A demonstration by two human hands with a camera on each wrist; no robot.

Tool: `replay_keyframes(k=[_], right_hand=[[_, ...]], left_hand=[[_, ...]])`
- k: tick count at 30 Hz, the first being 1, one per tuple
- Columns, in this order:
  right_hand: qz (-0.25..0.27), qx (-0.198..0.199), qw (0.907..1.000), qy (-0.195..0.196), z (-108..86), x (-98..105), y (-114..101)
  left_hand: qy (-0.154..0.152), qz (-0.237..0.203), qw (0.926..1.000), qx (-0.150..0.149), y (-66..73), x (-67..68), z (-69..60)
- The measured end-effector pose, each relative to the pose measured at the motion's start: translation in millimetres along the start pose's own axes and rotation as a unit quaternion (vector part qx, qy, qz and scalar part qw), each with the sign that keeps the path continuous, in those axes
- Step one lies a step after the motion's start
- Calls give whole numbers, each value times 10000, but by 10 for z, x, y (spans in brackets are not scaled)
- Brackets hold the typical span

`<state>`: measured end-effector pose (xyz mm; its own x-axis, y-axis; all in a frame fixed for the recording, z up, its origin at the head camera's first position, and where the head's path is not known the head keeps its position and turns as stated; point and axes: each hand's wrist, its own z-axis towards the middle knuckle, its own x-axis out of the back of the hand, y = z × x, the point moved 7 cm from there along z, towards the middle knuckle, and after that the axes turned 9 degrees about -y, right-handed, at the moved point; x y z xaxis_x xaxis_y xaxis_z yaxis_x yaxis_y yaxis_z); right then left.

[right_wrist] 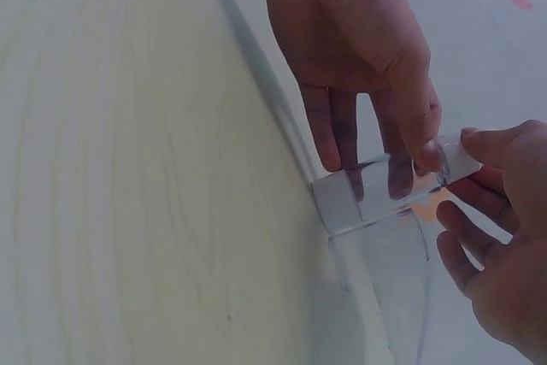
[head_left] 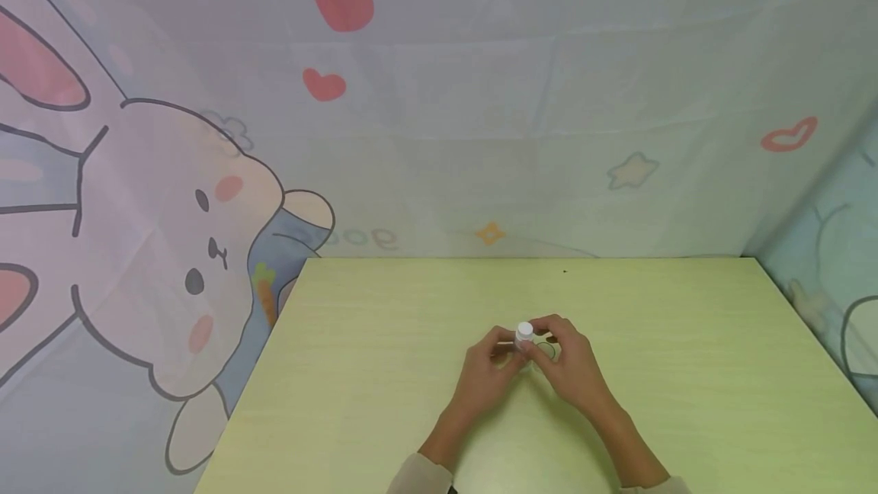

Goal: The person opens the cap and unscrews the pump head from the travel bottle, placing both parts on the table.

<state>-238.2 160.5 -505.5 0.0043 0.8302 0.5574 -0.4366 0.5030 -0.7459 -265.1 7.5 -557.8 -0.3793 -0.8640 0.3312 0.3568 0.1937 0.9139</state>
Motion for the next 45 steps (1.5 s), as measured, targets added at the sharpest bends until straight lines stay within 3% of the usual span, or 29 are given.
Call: replay_keyframes(k=[25, 35, 45], right_hand=[[-31, 295, 9993, -210, -20, -25, -1], [154, 50, 9996, 249, -2, 9, 12], [173, 9, 9995, 272, 0, -20, 18]], left_hand=[[-93, -87, 9999, 3, 10, -14, -17], [-137, 0, 9999, 99, 22, -5, -19], [-10, -32, 10000, -90, 40, 0, -15]])
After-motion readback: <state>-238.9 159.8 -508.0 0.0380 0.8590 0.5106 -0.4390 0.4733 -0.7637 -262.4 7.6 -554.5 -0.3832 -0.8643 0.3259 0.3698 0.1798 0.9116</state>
